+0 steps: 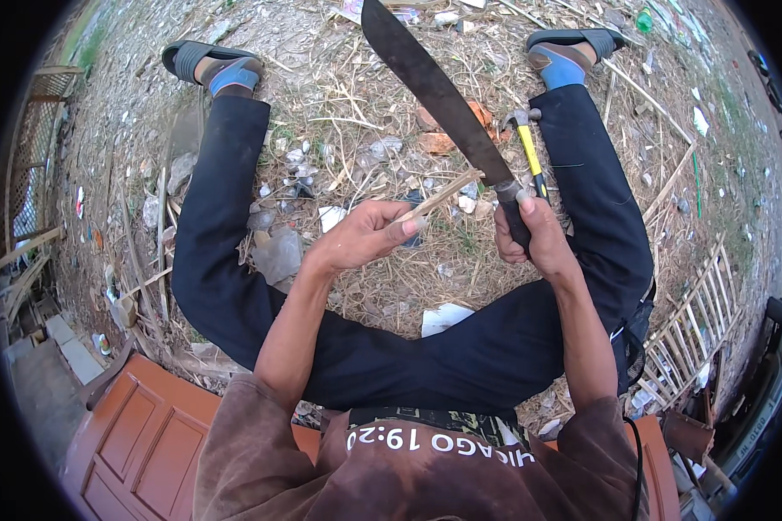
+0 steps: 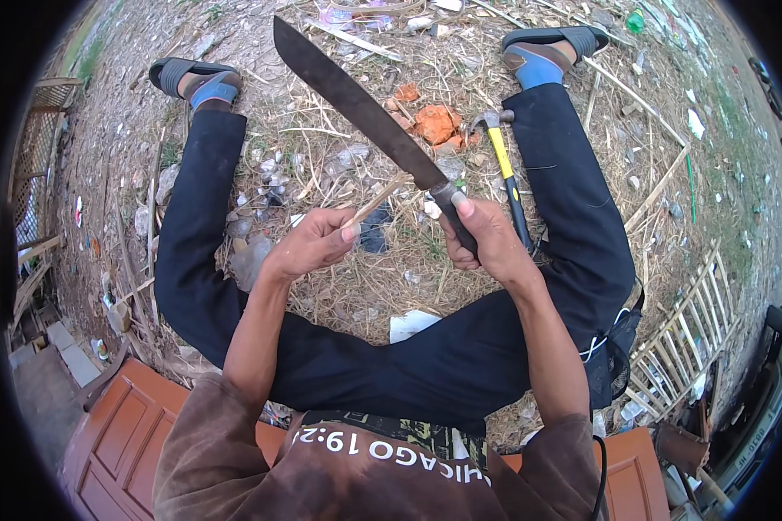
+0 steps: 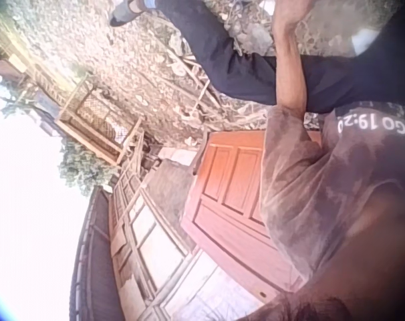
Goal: The person whittles and shapes bamboo sticks with a large knife and then assembles them into a triangular frame.
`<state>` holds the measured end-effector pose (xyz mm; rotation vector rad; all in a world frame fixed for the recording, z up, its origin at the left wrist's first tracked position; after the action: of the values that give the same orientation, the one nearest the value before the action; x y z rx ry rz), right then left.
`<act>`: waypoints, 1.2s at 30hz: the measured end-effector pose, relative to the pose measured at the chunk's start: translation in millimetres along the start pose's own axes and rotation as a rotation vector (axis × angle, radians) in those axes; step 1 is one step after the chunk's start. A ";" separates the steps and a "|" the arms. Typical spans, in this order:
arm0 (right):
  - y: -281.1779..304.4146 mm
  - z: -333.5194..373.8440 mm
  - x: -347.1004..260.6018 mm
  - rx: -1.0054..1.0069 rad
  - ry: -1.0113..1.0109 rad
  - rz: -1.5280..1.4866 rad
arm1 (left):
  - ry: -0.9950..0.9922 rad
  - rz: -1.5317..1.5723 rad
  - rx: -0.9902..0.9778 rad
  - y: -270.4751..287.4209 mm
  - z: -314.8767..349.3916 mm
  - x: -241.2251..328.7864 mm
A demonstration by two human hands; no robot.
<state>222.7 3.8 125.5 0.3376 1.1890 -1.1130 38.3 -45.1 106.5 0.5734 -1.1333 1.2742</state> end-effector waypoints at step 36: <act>-40.4 -9.3 2.2 0.160 -0.217 -0.149 | -0.164 -0.410 0.523 36.1 14.6 1.4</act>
<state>184.0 -9.5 132.8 0.2457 0.9476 -1.3430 -0.6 -47.6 104.9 1.2517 -0.7487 1.1709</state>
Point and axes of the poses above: each hand's wrist, its own z-axis away from the middle knuckle, its own y-axis out of the back of the hand, x = y × z, the point moved 8 cm from there along -z, towards the middle knuckle, and after that the axes turned 9 degrees about x, right-handed, at the moved point
